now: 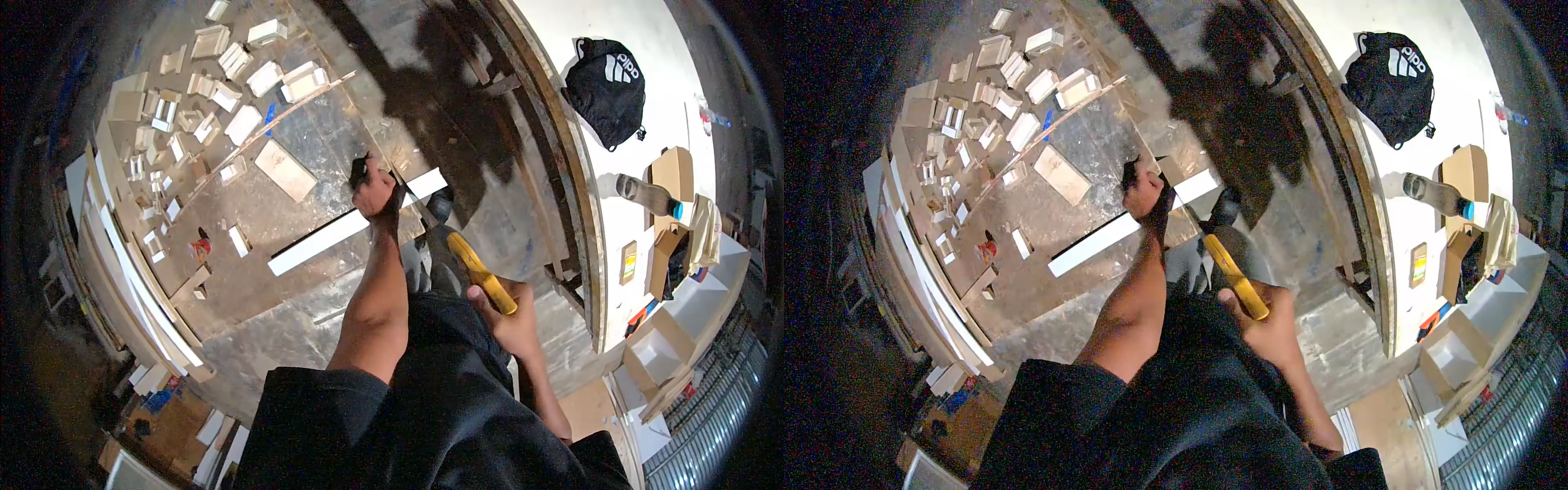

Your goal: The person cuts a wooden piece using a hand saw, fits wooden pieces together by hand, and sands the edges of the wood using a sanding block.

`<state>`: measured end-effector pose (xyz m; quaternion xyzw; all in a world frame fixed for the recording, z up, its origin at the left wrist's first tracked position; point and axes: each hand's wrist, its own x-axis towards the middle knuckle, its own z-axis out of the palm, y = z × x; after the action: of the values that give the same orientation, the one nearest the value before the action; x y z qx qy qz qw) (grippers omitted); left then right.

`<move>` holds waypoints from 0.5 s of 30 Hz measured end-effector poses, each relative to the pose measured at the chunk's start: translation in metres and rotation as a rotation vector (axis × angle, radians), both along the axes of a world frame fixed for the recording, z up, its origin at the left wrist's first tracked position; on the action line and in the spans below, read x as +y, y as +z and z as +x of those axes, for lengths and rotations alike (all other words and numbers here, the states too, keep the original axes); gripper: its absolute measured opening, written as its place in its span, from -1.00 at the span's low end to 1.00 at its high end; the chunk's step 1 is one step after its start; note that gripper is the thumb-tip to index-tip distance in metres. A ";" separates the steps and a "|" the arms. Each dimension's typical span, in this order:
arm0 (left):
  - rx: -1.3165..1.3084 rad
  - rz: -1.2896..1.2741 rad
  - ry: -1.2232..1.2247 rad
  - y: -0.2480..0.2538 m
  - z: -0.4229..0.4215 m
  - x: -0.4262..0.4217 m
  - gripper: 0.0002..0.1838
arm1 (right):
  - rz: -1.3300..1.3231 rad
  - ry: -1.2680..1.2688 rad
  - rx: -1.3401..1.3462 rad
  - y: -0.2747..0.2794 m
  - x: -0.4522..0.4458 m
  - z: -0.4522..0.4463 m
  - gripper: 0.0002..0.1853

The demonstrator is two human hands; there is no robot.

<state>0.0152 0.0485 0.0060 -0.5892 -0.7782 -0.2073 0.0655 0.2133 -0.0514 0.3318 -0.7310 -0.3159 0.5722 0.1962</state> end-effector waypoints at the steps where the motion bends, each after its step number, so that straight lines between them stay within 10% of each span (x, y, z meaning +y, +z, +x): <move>1: 0.000 0.003 0.002 0.003 0.001 0.000 -0.46 | 0.003 0.002 0.000 0.000 0.001 -0.002 -0.68; 15: -0.085 0.033 -0.020 0.007 0.000 0.004 -0.49 | -0.120 0.107 -0.034 -0.004 -0.012 -0.001 -0.53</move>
<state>0.0155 0.0527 0.0128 -0.5864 -0.7709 -0.2454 0.0399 0.2119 -0.0638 0.3282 -0.7333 -0.3229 0.5870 0.1160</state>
